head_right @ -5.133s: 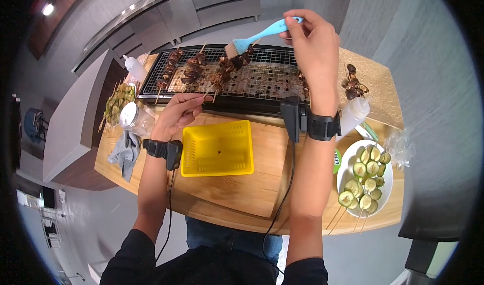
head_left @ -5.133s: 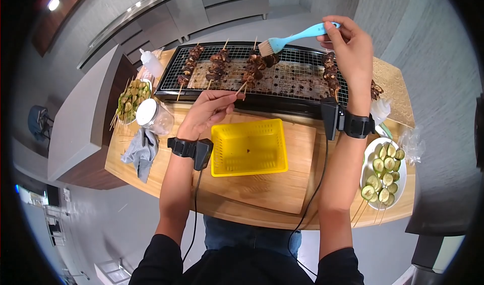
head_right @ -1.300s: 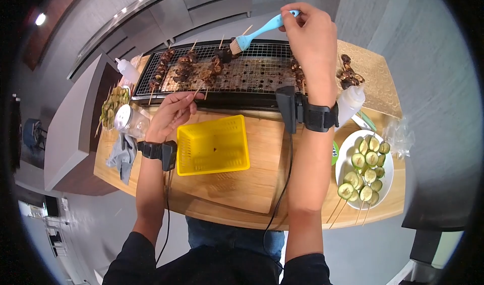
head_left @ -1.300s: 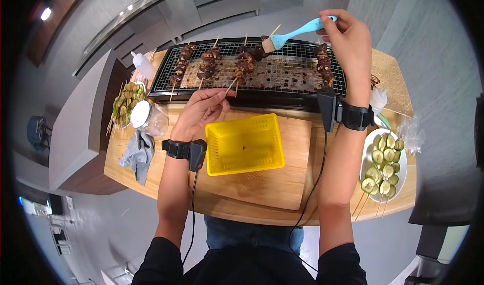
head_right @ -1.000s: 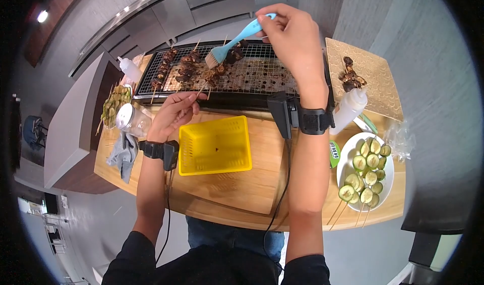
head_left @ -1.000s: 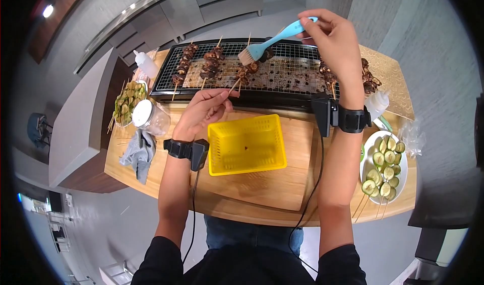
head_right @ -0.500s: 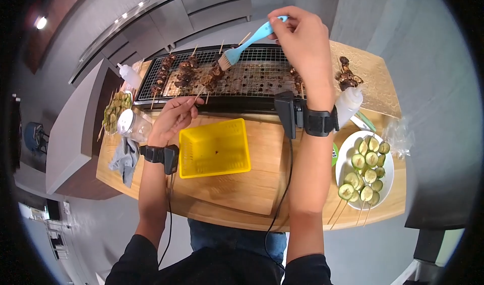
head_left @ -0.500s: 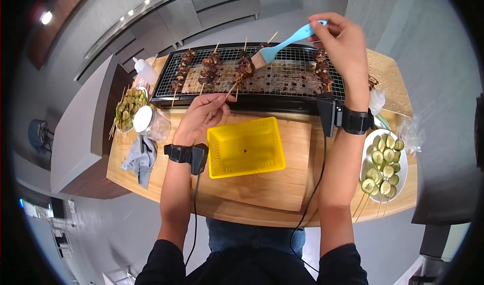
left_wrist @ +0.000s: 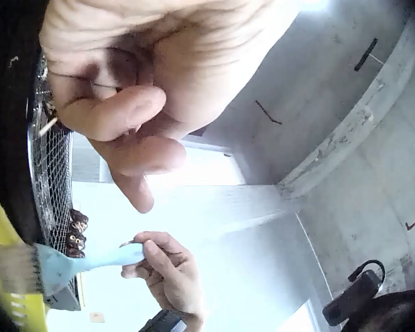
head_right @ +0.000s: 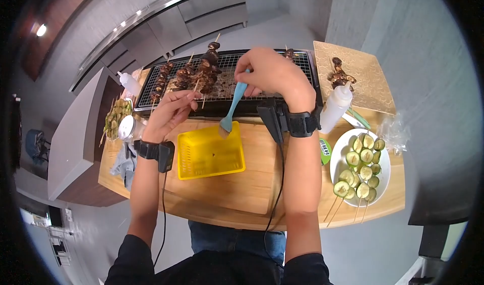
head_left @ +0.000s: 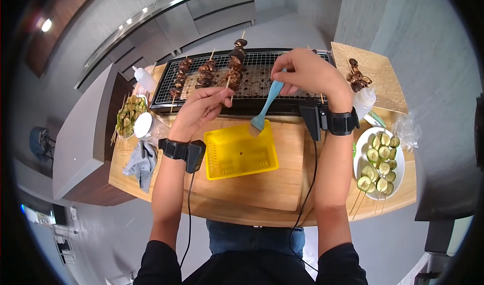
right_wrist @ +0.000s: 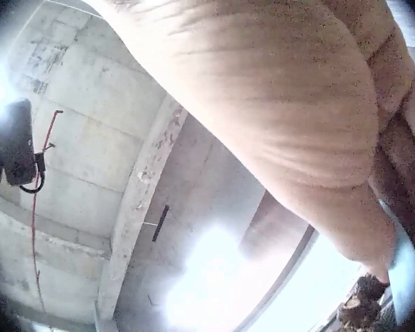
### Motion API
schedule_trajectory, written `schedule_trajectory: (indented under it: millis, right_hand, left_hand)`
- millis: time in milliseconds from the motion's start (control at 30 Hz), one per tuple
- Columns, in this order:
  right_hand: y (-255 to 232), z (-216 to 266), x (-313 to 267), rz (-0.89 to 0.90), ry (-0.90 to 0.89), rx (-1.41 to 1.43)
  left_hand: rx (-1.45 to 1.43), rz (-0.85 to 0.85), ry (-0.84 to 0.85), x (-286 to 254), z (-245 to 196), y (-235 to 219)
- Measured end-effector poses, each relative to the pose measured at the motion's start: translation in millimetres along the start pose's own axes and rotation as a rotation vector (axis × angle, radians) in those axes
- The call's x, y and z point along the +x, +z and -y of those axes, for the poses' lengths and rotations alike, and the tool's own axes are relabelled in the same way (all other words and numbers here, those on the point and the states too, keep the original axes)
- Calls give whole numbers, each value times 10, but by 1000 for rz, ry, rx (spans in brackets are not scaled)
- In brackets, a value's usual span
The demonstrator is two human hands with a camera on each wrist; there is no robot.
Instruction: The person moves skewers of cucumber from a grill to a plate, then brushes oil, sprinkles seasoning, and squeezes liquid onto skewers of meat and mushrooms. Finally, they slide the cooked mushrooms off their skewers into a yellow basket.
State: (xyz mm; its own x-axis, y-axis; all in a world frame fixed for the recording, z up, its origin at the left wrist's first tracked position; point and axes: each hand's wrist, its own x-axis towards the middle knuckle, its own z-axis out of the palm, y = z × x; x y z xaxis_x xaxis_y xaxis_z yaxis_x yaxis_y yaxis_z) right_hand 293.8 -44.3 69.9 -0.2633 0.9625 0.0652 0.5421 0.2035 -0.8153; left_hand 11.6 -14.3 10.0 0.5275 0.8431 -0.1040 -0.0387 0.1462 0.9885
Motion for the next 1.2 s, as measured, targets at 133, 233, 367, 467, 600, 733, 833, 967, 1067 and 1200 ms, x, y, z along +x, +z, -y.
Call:
schedule_trajectory:
  millis: [133, 233, 367, 467, 600, 733, 833, 967, 1067, 1200]
  right_hand:
    - [39, -15, -5, 153, 7, 31]
    - [30, 9, -67, 178, 48, -27]
    - [36, -67, -118, 173, 122, -82]
    - [74, -111, -188, 158, 144, -65]
    - [122, -147, -270, 203, 150, -101]
    - [205, -135, -363, 258, 95, -134]
    - [224, -133, -385, 229, 65, -159]
    - [230, -69, -428, 182, 75, -265]
    - [287, -112, -434, 108, -3, -265]
    - [307, -94, -458, 86, -90, -278]
  left_hand:
    - [52, 42, -38, 127, -157, 178]
    - [53, 34, -90, 283, -206, 355]
    - [195, 108, -145, 471, -222, 505]
    - [247, 177, -128, 609, -117, 518]
    - [338, 191, -146, 682, -20, 583]
    - [543, 163, -185, 632, -68, 696]
    - [507, 159, -184, 663, -20, 672]
    - [731, 90, -140, 610, -177, 671]
    - [755, 122, -179, 663, -218, 656]
    - [750, 110, -223, 685, -74, 733]
